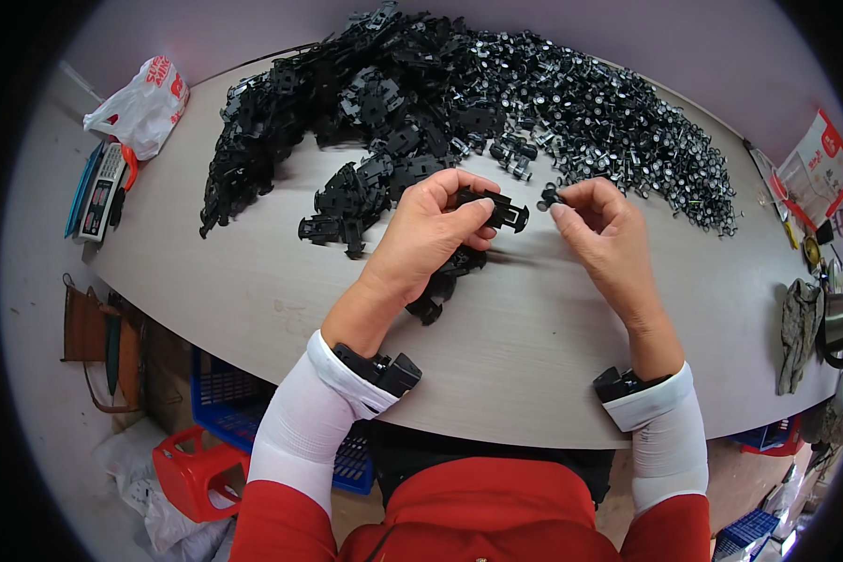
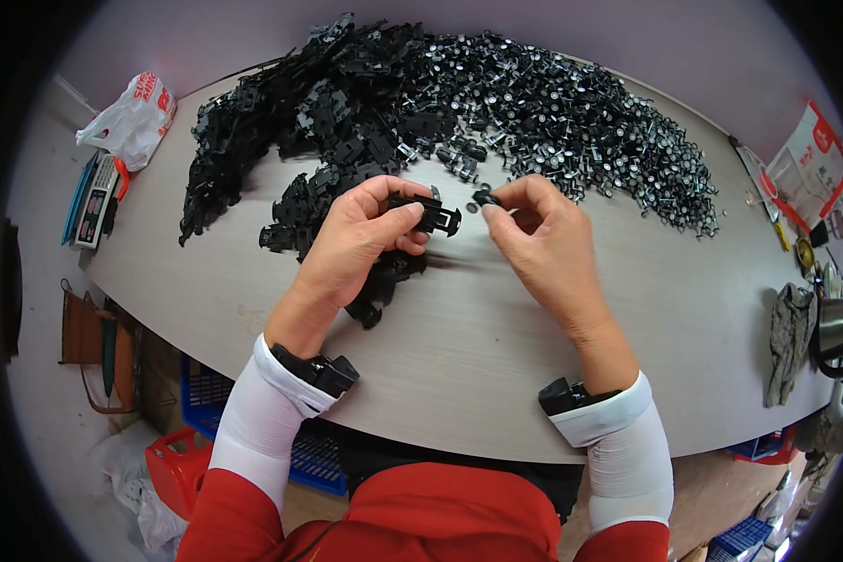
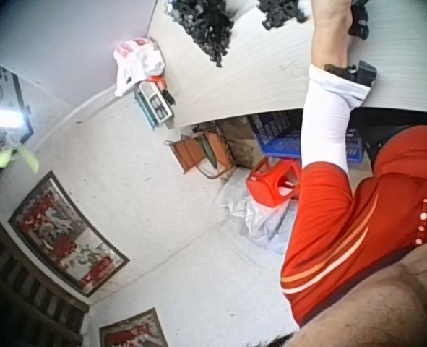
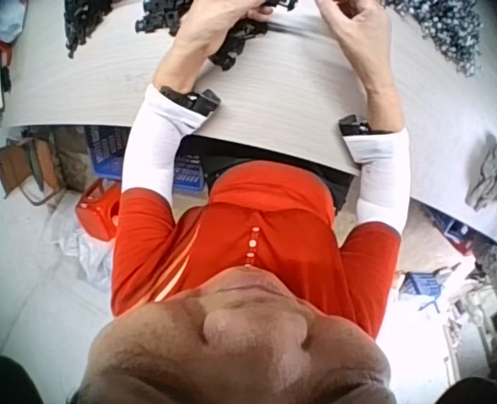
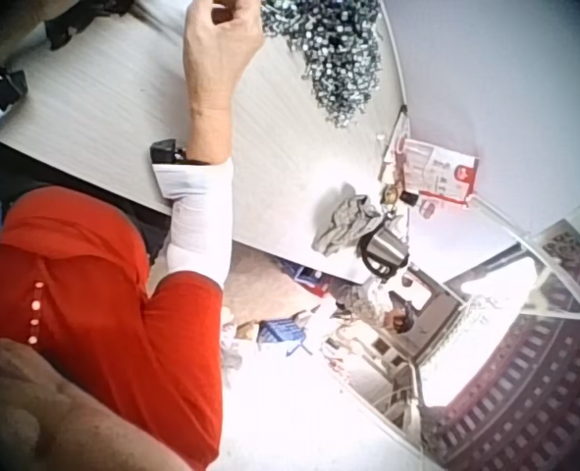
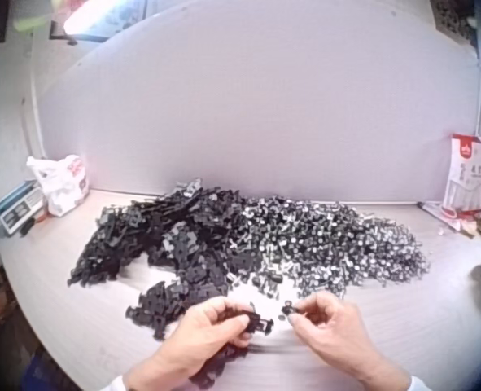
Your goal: Assembling small black plastic components by inserting metal pins.
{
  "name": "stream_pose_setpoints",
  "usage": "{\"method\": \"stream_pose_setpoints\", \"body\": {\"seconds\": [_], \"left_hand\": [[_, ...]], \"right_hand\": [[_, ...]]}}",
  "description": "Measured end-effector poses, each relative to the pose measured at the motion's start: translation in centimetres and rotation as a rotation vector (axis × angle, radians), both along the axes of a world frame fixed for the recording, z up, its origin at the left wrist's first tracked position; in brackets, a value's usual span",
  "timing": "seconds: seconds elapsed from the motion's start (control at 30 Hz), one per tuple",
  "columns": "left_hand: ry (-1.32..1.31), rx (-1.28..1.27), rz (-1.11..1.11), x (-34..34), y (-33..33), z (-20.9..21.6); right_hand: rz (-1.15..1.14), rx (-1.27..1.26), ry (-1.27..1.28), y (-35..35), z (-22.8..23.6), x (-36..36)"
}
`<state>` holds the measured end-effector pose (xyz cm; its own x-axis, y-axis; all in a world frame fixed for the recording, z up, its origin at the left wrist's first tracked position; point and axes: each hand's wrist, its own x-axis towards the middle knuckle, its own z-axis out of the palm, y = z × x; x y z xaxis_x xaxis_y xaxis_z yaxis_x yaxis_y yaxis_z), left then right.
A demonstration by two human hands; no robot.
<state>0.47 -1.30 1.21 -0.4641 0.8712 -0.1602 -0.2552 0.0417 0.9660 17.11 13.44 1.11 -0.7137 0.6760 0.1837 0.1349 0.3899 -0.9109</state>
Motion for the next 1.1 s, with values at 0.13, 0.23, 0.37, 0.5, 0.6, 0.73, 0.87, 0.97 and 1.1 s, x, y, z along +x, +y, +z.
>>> {"method": "stream_pose_setpoints", "body": {"seconds": [0.13,0.23,0.37,0.5,0.6,0.73,0.87,0.97,1.1], "left_hand": [[-0.036,0.02,-0.001,0.3,0.1,-0.3],[-0.124,0.046,0.008,0.4,0.0,-0.5],[-0.124,0.132,-0.009,1.0,0.3,-0.9],[-0.045,0.13,0.002,1.1,0.3,-1.2],[0.067,0.088,-0.016,1.2,0.4,-1.2],[0.302,0.042,-0.056,1.4,0.5,-1.6],[0.465,-0.01,-0.049,1.9,0.5,-1.8],[0.54,-0.005,-0.063,2.3,0.4,-1.5],[0.449,0.061,-0.059,2.0,0.5,-2.1]], "right_hand": [[0.076,-0.091,0.03,-1.6,-0.3,-0.7],[0.064,-0.038,-0.02,-2.1,-0.4,-1.0],[0.035,-0.001,-0.014,-2.2,-0.5,-1.0],[0.018,0.053,0.027,-2.1,-0.4,-1.0],[0.016,0.148,0.079,-2.4,0.7,-1.2],[0.056,0.282,0.041,-2.8,0.6,-1.7],[0.034,0.328,-0.041,-2.7,0.5,-1.7],[0.008,0.338,-0.038,-2.6,0.1,-1.7],[-0.012,0.247,0.01,-3.1,0.3,-1.9]]}}
